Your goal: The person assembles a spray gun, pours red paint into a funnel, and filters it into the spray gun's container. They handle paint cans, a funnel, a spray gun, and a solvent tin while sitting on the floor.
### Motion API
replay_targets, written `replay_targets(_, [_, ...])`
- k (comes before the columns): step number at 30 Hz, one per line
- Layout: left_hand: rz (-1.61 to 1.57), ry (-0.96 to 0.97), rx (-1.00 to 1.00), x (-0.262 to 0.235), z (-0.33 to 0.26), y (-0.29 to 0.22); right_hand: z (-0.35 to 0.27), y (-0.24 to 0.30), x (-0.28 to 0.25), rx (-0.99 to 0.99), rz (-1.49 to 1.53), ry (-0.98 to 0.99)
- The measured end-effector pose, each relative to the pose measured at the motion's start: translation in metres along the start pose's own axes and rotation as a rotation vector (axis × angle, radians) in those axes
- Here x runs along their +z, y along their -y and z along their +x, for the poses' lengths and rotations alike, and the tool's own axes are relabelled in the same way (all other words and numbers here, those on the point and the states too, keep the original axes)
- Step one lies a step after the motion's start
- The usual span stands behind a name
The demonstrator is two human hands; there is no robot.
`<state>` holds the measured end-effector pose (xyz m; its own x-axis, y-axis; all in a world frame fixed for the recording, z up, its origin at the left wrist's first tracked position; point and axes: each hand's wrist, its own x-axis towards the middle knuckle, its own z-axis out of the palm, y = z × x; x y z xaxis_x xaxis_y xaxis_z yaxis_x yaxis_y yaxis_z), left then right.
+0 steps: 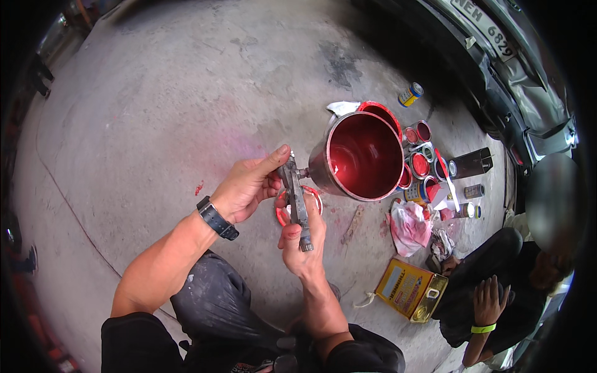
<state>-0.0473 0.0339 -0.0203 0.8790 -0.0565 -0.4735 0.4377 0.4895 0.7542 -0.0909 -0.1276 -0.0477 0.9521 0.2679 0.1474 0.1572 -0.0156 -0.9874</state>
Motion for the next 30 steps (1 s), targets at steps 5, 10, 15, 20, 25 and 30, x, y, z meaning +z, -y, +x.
replay_targets(5, [-0.03, 0.019, 0.007, -0.007, 0.003, 0.007, 0.0, -0.003, -0.002, 0.027, 0.042, 0.036])
replay_targets(10, [-0.054, 0.039, -0.011, -0.009, 0.006, 0.011, -0.004, -0.006, -0.004, 0.062, 0.095, 0.026])
replay_targets(15, [0.105, -0.056, 0.025, -0.02, 0.018, 0.02, 0.007, -0.013, 0.006, 0.178, 0.113, 0.004])
replay_targets(20, [0.124, -0.107, -0.038, -0.02, 0.006, 0.007, 0.034, -0.02, -0.005, 0.275, 0.055, 0.121])
replay_targets(25, [0.245, 0.062, -0.021, 0.011, 0.0, 0.01, 0.061, -0.007, -0.034, 0.29, -0.073, 0.157])
replay_targets(30, [-0.153, 0.205, -0.104, 0.015, 0.008, 0.012, 0.06, 0.004, -0.035, 0.083, -0.286, 0.218])
